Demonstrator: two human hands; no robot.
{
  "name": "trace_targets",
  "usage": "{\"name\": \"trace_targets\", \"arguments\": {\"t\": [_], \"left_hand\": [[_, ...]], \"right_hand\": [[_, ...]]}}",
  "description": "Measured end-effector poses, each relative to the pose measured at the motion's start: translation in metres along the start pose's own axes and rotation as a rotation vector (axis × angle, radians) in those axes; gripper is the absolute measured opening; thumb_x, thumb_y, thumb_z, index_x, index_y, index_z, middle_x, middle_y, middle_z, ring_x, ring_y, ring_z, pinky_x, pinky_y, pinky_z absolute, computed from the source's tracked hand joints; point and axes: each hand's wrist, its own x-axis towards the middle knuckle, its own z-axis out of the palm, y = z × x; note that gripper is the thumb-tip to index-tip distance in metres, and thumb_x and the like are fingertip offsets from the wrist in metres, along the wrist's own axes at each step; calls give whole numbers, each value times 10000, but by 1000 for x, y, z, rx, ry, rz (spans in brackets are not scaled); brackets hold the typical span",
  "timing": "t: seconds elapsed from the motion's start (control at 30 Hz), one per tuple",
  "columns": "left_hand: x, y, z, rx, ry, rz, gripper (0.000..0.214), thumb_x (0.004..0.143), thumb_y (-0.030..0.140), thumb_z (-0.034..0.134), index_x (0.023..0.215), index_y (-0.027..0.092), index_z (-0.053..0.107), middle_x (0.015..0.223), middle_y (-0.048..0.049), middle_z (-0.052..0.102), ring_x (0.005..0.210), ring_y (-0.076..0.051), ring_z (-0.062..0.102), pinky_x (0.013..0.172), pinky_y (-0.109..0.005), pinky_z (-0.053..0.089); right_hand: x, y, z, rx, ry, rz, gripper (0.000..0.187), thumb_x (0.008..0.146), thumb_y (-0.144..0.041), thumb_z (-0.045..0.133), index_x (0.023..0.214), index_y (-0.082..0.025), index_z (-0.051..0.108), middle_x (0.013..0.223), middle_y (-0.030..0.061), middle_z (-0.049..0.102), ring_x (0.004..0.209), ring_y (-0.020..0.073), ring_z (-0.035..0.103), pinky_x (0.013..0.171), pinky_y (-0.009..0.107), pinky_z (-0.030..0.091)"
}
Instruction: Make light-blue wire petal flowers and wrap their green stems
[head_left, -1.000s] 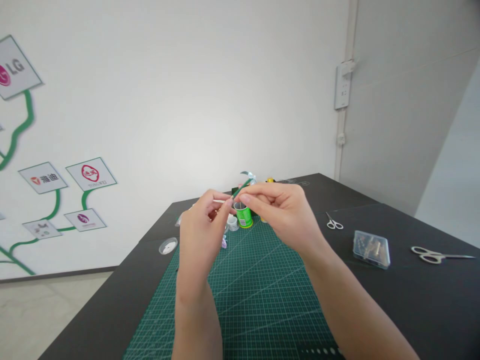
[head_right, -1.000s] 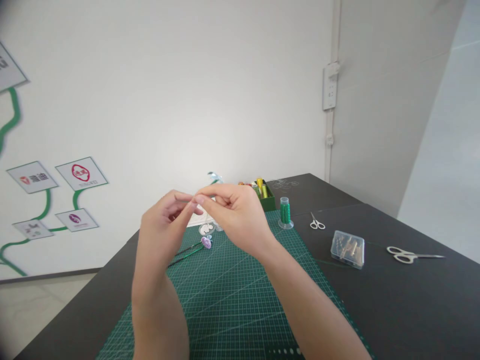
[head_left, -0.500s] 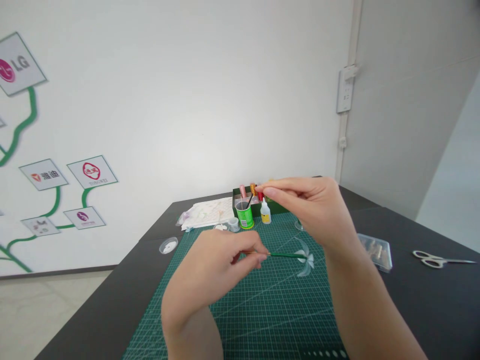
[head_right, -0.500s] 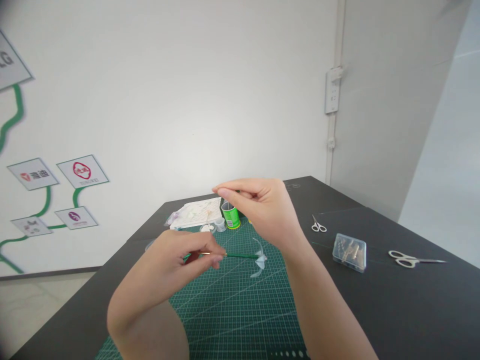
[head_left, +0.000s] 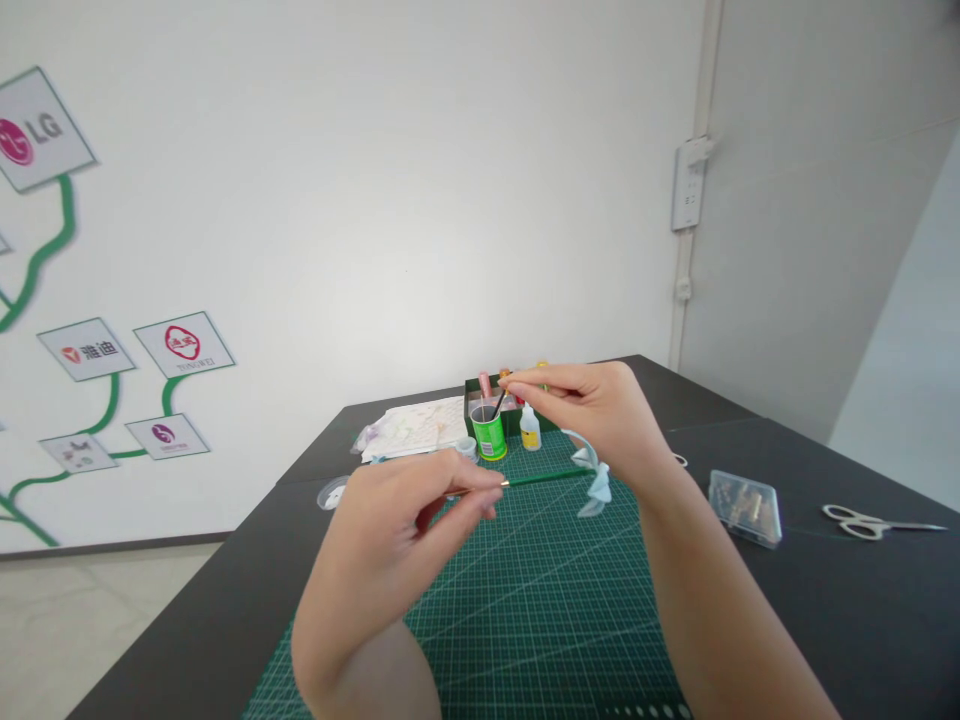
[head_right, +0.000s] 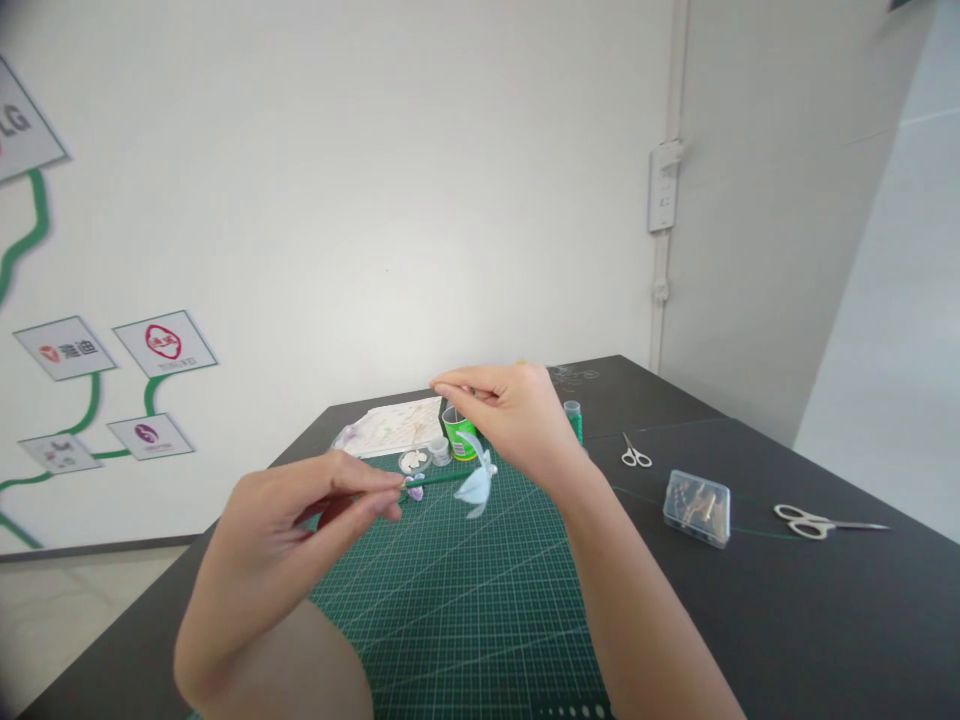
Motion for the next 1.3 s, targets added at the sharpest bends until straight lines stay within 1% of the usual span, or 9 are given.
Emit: {"name": "trace_targets", "arguments": {"t": [0.13, 0.33, 0.5, 0.6, 0.83, 0.97, 1.03, 1.2, 1.3], "left_hand": [[0, -2, 3, 8, 219, -13, 95, 902, 206, 675, 909, 260, 752, 747, 13, 756, 491, -89, 588, 448, -213, 458], [7, -12, 11, -28, 556, -83, 164, 886, 172, 690, 987, 268, 777, 729, 21, 735, 549, -78, 597, 468, -190, 446], [15, -23, 11, -21, 630, -222, 111, 883, 243, 701, 950, 247, 789, 699, 19, 718, 576, -77, 595, 499, -186, 437], [17, -28, 12, -43, 593, -285, 119, 886, 278, 696, 953, 245, 789, 673, 22, 704, 556, -73, 562, 483, -183, 404], [20, -31, 14, -113, 532, -308, 121, 883, 264, 684, 950, 238, 783, 625, 30, 668, 498, -68, 495, 443, -184, 355], [22, -30, 17, -149, 507, -306, 125, 888, 276, 680, 948, 243, 784, 626, 31, 665, 471, -63, 466, 428, -191, 341], [23, -30, 20, -162, 495, -307, 128, 890, 285, 681, 950, 244, 786, 629, 30, 668, 466, -63, 459, 424, -192, 341], [25, -28, 25, -161, 444, -288, 152, 891, 289, 681, 982, 238, 792, 645, 17, 684, 513, -83, 533, 459, -193, 401], [26, -28, 27, -150, 424, -277, 163, 895, 291, 675, 995, 237, 792, 677, 9, 702, 566, -99, 586, 495, -198, 438]], "right_hand": [[1, 1, 0, 17, -93, -5, 150, 864, -318, 694, 844, -255, 828, 736, 26, 738, 626, 163, 592, 585, 313, 468], [1, -12, -7, -69, -391, 45, 234, 877, -322, 645, 733, -215, 794, 512, -34, 525, 467, 80, 323, 459, 274, 306], [-1, -18, -17, -36, -528, 77, 263, 879, -382, 628, 779, -203, 793, 576, -21, 573, 499, 87, 368, 465, 284, 307], [2, -11, -19, 13, -399, 71, 258, 877, -405, 634, 787, -212, 778, 718, 14, 665, 621, 125, 511, 582, 302, 413], [13, 9, -7, -123, 229, 98, 146, 865, -321, 609, 900, -210, 698, 1049, 66, 694, 957, 229, 615, 865, 417, 467], [11, 5, -3, -103, 344, 6, 150, 866, -268, 590, 985, -227, 671, 1102, 57, 682, 1058, 239, 603, 954, 457, 453], [8, 1, -1, -17, 265, 11, 171, 880, -265, 582, 1018, -224, 674, 1108, 60, 686, 1040, 232, 611, 944, 447, 474], [0, -6, 8, 215, -255, 85, 332, 940, -309, 550, 1255, -272, 648, 1209, 65, 674, 1066, 230, 618, 892, 407, 530], [-4, -12, 10, 273, -443, 84, 385, 959, -314, 531, 1335, -302, 610, 1182, 58, 670, 1034, 208, 628, 860, 371, 537]]}}
